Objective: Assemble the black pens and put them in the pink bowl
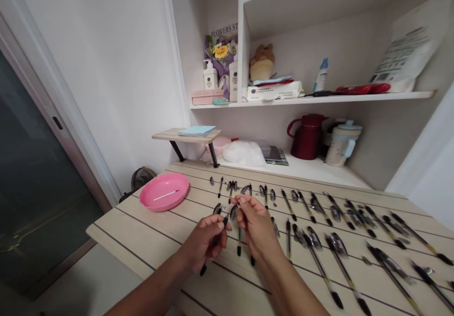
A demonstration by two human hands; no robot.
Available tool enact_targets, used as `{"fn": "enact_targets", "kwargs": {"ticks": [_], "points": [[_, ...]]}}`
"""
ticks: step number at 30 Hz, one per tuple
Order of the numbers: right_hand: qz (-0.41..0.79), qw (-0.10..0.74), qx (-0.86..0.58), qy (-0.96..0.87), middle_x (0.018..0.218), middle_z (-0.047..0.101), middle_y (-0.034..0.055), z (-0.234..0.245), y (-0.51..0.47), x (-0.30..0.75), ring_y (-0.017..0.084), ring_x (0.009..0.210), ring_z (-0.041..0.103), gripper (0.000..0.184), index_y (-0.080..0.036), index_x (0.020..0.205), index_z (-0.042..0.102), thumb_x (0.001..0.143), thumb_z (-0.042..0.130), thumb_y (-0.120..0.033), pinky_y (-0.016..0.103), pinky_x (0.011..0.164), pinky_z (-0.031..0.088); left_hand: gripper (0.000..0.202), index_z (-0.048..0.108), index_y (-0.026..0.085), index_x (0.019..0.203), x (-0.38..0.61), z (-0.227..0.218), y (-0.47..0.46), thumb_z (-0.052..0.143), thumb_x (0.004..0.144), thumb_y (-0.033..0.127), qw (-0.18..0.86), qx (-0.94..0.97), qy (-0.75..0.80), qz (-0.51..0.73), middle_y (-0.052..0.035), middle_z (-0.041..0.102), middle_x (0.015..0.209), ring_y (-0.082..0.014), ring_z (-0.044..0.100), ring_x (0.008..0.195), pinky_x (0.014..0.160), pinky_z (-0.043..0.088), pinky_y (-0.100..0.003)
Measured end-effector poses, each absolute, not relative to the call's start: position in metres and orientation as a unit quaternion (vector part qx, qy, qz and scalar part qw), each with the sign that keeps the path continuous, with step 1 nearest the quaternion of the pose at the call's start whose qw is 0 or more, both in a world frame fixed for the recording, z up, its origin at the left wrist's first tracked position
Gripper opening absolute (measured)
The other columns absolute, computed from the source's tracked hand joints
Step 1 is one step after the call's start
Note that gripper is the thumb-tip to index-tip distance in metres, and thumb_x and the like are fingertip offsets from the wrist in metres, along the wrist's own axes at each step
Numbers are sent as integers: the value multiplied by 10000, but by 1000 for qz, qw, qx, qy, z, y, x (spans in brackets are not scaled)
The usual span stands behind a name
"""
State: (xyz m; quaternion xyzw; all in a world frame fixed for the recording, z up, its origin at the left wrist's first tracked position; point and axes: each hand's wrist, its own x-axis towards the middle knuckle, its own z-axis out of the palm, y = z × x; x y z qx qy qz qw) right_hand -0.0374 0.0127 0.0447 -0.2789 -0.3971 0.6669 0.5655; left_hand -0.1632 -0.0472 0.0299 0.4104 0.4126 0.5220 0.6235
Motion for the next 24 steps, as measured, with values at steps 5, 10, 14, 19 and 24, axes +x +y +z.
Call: {"fn": "enact_targets", "kwargs": {"ticks": [5, 10, 14, 19, 24], "points": [[627, 560, -340, -420, 581, 547, -26, 43, 12, -40, 58, 420, 374, 255, -172, 664, 553, 636, 689, -386, 200, 396, 256, 210, 545, 136, 765, -167, 33, -35, 616, 696, 322, 637, 333, 346, 603, -26, 590, 700, -101, 555, 559, 498, 409, -210], [562, 472, -363, -574, 513, 525, -28, 34, 1, -57, 90, 459, 411, 226, -175, 601, 523, 640, 666, -346, 220, 453, 304, 161, 551, 146, 760, -172, 42, -16, 617, 704, 282, 633, 256, 313, 660, -80, 609, 928, -175, 585, 819, 690, 457, -283], [506, 475, -366, -619, 489, 488, -41, 29, 4, -74, 95, 452, 395, 211, -193, 561, 479, 625, 642, -310, 227, 454, 304, 167, 557, 159, 806, -175, 45, -3, 604, 720, 294, 632, 205, 322, 675, -72, 608, 896, -187, 587, 865, 755, 462, -307], [391, 454, -398, -694, 495, 506, -36, 34, 40, -92, 110, 462, 434, 148, -205, 545, 458, 618, 578, -251, 227, 464, 328, 324, 568, 142, 889, -193, 38, 15, 578, 734, 426, 603, 197, 350, 689, -92, 604, 914, -169, 593, 791, 708, 461, -277], [190, 285, -520, -782, 559, 610, 4, 40, 94, -114, 134, 549, 548, 70, -195, 583, 531, 652, 522, -204, 220, 518, 355, 335, 555, 156, 902, -221, 17, 28, 608, 691, 410, 493, 194, 461, 712, -92, 595, 937, -145, 576, 777, 695, 430, -265]]}}
